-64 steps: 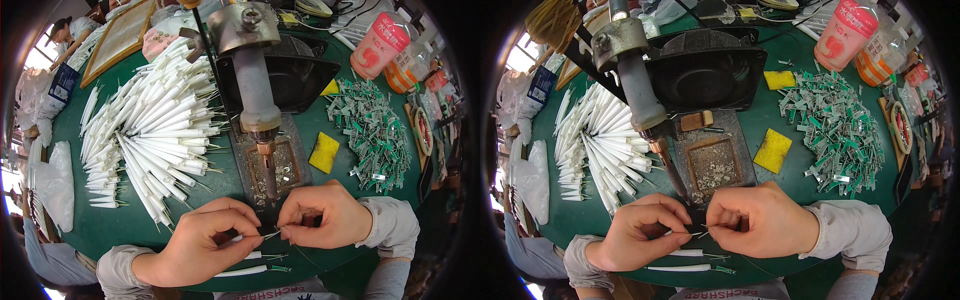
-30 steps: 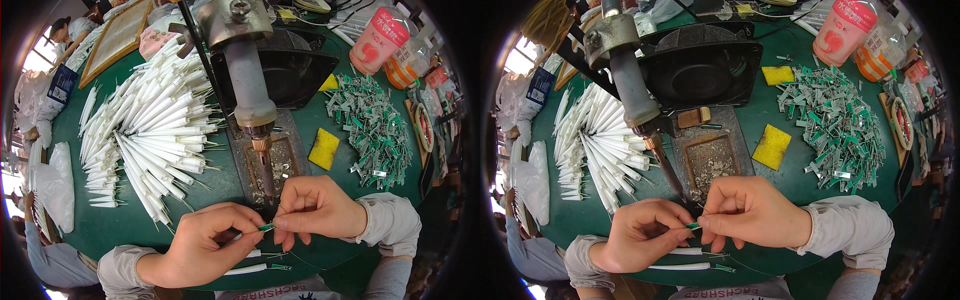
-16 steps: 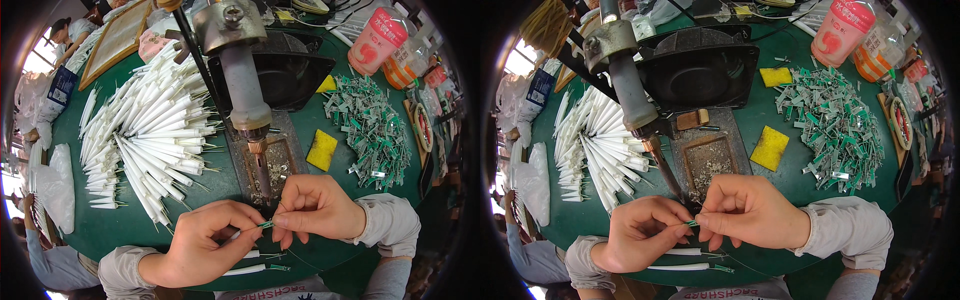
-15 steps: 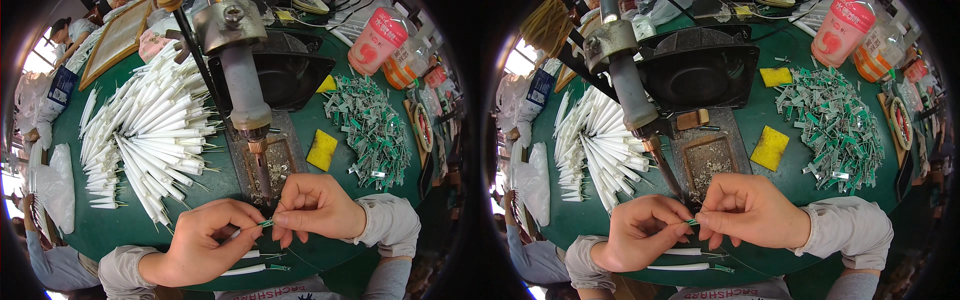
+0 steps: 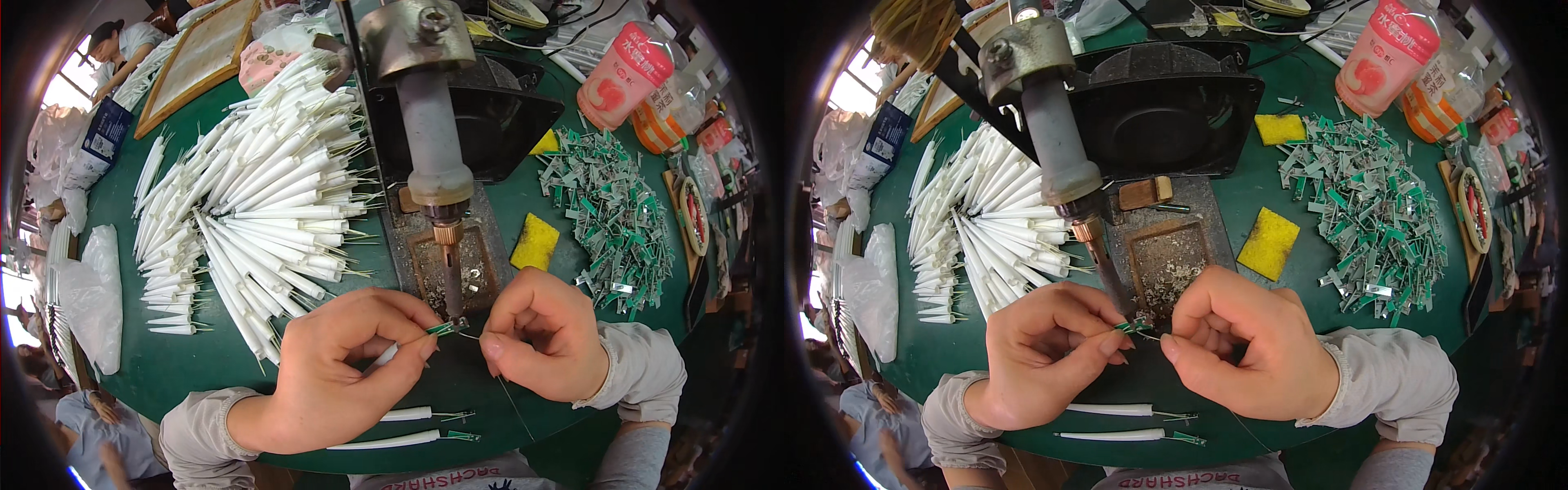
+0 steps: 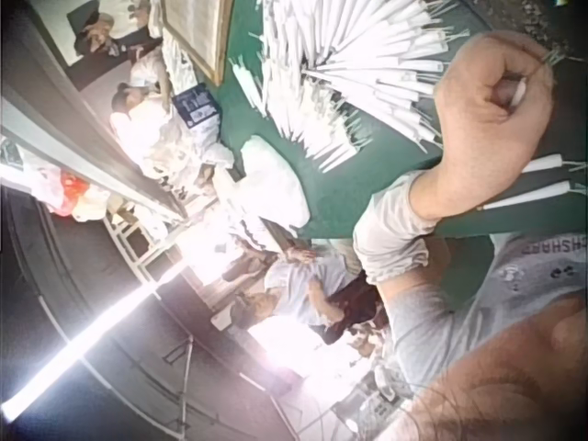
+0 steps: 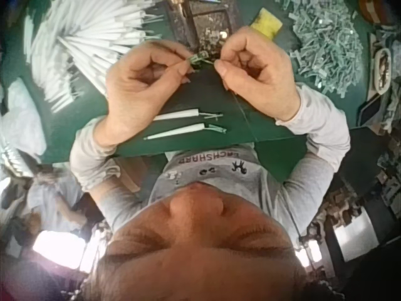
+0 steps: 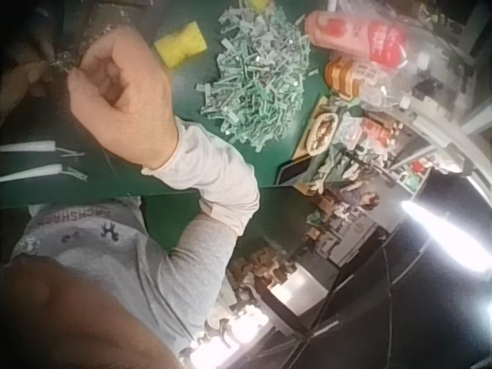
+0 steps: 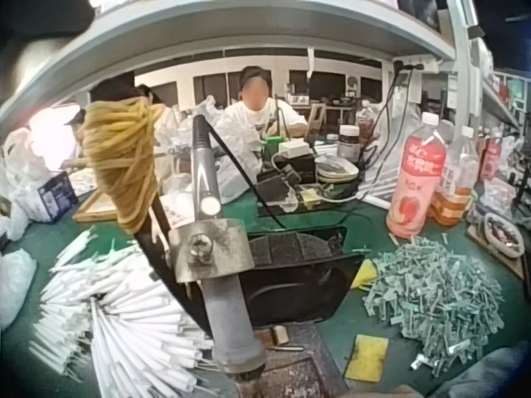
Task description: The person assembles wire tubes and small circuit boards by aligning them and soldering their connections with a soldering iron, placing the completed pieces onto the table.
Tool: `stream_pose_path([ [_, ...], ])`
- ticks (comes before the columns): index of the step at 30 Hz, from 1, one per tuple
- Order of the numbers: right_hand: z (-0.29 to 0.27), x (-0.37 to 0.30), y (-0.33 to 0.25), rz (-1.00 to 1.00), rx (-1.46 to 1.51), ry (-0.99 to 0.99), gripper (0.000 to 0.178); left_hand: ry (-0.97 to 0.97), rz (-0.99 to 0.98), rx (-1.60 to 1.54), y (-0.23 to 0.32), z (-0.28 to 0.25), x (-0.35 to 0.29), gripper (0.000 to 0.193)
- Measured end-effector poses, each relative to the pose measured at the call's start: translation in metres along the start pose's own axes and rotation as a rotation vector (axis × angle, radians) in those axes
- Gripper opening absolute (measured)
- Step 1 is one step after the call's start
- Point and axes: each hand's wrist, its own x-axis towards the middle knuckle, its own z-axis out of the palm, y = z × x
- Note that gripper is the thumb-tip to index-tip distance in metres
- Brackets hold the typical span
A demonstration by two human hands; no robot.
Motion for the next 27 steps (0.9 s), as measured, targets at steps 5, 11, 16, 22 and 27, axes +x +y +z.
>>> stream_pose_path([
  [5, -0.0002, -0.0015, 0.0004, -0.037, 0.086, 0.048, 0.013, -0.008, 0.042, 0.052, 0.0017, 0.0005, 0.0006, 0.005],
  [11, -0.0011, -0.0015, 0.0048, -0.051, 0.117, 0.049, 0.014, -0.011, 0.020, 0.052, 0.0034, -0.0009, -0.0001, 0.006],
  [16, -0.0051, -0.0007, 0.0051, -0.089, 0.035, 0.045, 0.014, 0.020, -0.074, -0.086, 0.0062, 0.0014, 0.0016, 0.006],
  [22, -0.0023, -0.0011, 0.0037, -0.061, 0.053, 0.057, 0.014, 0.063, -0.107, -0.251, 0.0068, 0.0031, 0.0047, 0.005],
  [27, -0.0027, -0.0005, 0.0087, -0.122, 0.031, 0.045, 0.013, 0.043, -0.154, -0.276, 0.0086, 0.0007, 0.0055, 0.006],
])
